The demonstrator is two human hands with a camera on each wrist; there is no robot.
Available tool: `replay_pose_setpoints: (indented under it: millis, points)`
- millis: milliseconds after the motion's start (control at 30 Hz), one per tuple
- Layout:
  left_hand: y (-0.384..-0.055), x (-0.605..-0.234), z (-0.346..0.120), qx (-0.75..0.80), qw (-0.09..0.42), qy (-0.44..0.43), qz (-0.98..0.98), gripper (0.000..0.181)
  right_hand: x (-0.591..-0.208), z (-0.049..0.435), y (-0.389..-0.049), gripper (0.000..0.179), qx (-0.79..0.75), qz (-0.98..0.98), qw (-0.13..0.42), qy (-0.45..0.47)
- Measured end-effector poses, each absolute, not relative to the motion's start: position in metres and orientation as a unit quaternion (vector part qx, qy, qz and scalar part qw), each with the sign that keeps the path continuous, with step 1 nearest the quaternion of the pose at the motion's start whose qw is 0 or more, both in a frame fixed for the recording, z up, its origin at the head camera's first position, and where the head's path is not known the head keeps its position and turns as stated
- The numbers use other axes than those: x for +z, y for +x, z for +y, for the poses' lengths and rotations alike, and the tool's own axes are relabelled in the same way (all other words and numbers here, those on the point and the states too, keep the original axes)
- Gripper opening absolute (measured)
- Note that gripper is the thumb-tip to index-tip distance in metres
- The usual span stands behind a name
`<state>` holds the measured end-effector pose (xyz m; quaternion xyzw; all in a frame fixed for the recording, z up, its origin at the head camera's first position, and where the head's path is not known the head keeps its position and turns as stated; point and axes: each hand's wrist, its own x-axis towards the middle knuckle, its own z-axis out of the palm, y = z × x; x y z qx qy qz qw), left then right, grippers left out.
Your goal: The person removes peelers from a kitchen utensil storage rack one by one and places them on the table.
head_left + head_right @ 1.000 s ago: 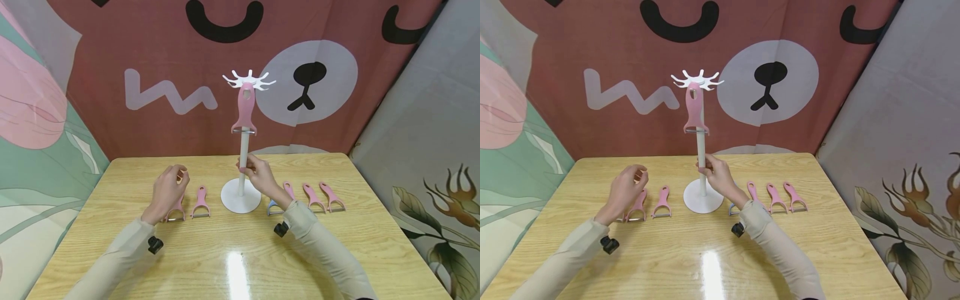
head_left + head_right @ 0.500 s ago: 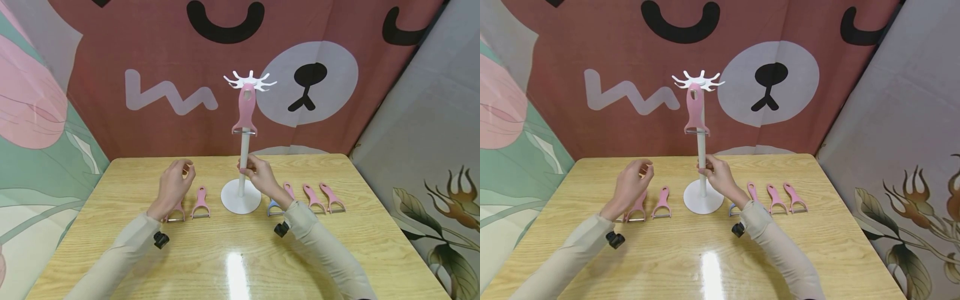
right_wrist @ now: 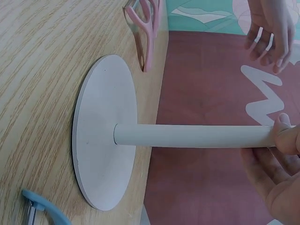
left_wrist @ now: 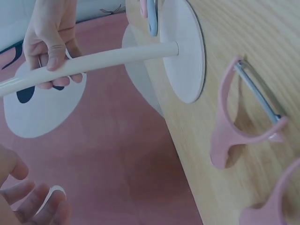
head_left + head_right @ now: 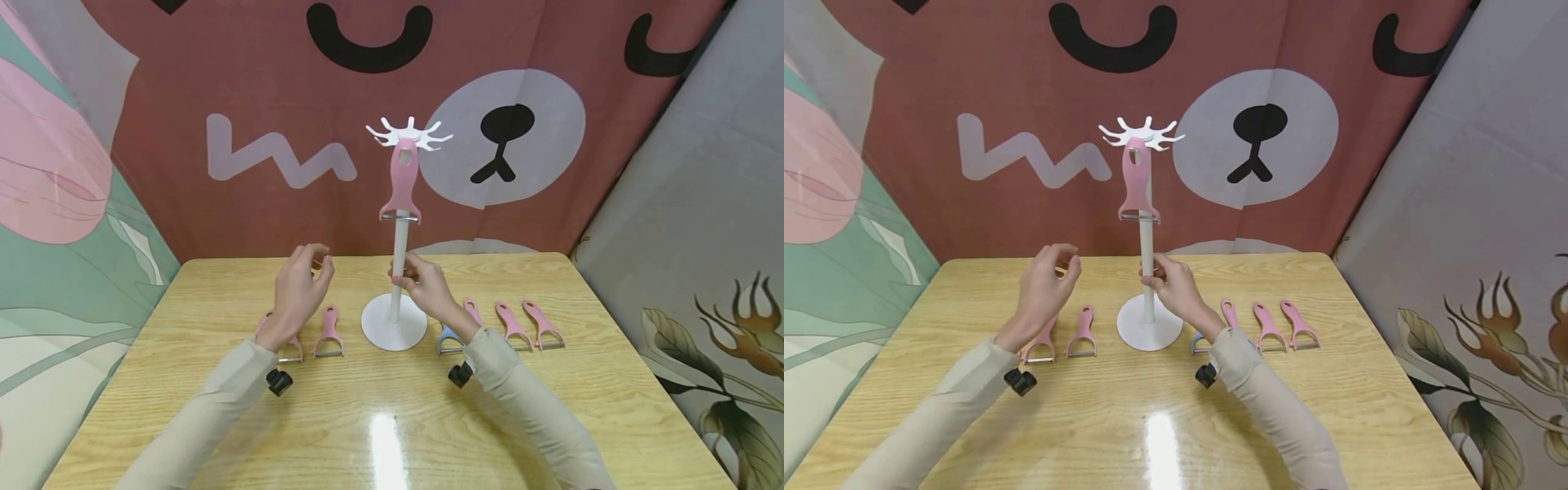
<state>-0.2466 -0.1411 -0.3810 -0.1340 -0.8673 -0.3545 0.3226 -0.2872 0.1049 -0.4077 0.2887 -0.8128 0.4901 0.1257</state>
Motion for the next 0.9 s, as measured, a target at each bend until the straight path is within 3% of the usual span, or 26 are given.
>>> replay_pose_setpoints:
  millis: [533, 900]
  points:
    - [-0.247, -0.359, -0.118, -0.385, 0.358, -0.168, -0.834, 0.021, -0.407, 0.105, -0.288, 0.018, 0.481, -0.816, 0.128, 0.294]
    - [-0.248, -0.344, -0.098, -0.411, 0.417, -0.182, -0.790, 0.035, -0.408, 0.105, -0.288, 0.018, 0.486, -0.811, 0.131, 0.297]
